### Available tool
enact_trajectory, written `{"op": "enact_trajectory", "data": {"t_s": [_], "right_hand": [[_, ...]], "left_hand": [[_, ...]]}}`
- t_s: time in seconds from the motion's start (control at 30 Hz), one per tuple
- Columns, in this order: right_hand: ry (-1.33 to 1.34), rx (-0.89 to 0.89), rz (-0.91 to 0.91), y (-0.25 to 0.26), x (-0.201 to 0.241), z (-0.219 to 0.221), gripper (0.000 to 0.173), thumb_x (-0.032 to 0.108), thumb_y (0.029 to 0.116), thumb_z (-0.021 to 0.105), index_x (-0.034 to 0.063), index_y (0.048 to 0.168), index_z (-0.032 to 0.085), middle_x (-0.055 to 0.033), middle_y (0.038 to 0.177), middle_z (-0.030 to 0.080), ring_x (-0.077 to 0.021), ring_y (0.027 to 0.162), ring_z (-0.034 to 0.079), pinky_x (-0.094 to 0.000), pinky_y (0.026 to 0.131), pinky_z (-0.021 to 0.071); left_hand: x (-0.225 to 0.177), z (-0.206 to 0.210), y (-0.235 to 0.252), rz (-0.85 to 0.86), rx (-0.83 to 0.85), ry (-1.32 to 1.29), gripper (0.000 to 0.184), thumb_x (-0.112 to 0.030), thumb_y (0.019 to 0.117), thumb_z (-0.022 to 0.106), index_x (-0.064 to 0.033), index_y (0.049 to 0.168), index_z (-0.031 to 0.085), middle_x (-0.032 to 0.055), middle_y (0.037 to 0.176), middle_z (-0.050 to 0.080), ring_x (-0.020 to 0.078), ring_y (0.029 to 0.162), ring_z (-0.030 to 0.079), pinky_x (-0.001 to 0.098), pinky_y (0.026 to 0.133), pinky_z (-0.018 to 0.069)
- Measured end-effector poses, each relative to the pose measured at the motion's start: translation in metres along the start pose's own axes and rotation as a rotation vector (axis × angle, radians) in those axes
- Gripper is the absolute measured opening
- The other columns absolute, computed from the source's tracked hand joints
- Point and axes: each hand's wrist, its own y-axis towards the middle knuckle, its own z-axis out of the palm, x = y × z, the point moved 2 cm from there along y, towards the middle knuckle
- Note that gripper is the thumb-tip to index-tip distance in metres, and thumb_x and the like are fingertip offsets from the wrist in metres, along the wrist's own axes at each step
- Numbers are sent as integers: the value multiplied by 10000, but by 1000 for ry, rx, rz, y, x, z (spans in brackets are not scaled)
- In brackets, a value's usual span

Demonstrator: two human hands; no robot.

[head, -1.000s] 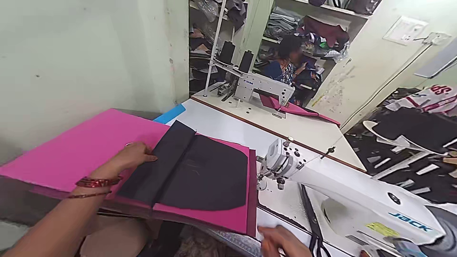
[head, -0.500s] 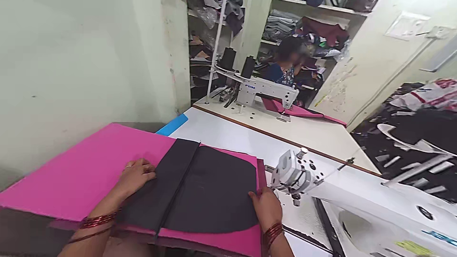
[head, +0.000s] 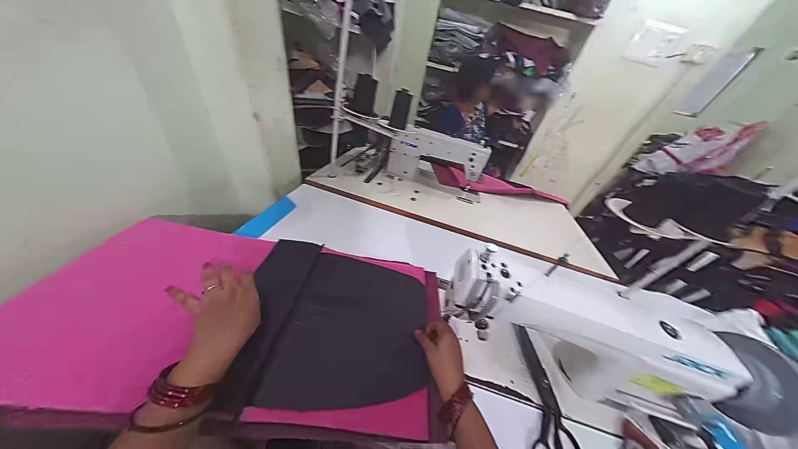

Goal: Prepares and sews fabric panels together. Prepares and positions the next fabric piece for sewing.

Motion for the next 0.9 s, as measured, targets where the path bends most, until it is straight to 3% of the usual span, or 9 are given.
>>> {"op": "enact_trajectory", "data": {"t_s": [0.07,0.17,0.27,0.37,0.5,0.67,0.73,0.8,0.9], "right_hand": [[32,9,9,-2,0,-2,299,192,950,714,-92,1036,679,-255,1052,672,-358,979,659,-517,920,517],[54,26,38,-4,0,-2,293,175,961,703,-84,1093,662,-239,1059,677,-329,975,666,-484,919,524],[112,22,45,-5,-4,-2,308,133,954,700,-72,1172,629,-215,1038,689,-302,947,681,-461,900,540],[203,67,10,-18,-15,-16,357,48,970,638,-68,1299,566,-200,1074,704,-270,905,712,-429,851,584],[133,-161,33,-76,-68,-91,235,128,980,648,-49,1129,687,-174,999,725,-235,844,712,-402,799,585],[-332,-714,517,-139,-160,-211,422,326,989,648,-46,1181,699,-259,1182,692,-401,1129,667,-559,990,515],[-423,-658,792,-144,-180,-234,708,519,972,632,-62,1372,583,-326,1375,564,-480,1294,544,-600,1038,457],[-438,-562,913,-138,-194,-242,841,606,942,629,-63,1440,514,-352,1465,471,-512,1349,482,-625,1042,448],[-232,-731,732,-136,-211,-245,884,400,825,845,-140,1419,475,-403,1386,510,-553,1294,512,-662,1063,418]], "left_hand": [[-67,13,-11,299,17,-90,423,-2,925,628,91,1336,599,378,1427,504,605,1417,346,852,1091,130],[-160,48,-25,639,397,-177,445,-222,1045,553,-34,1448,558,181,1525,513,426,1510,318,772,1168,23],[-198,92,-30,723,435,-233,455,-254,1067,481,-60,1477,528,131,1590,442,375,1533,289,725,1195,85],[-192,103,-35,738,271,-275,419,-225,1045,519,-49,1418,592,156,1535,511,418,1482,377,737,1171,171],[-169,112,-46,894,80,-344,500,-320,1016,439,12,1329,645,225,1421,595,511,1372,483,812,1066,262],[-156,94,-65,950,136,-325,658,-412,1041,266,52,1399,566,265,1477,533,586,1390,416,846,1050,198],[-157,102,-65,939,110,-301,692,-431,1029,226,36,1416,560,237,1496,529,565,1406,411,838,1063,187],[-156,110,-62,931,75,-288,696,-439,1025,215,12,1418,572,206,1496,541,533,1411,427,827,1069,207],[-151,108,-70,921,48,-288,626,-393,1036,263,-14,1406,598,179,1485,561,495,1408,456,818,1069,241]]}}
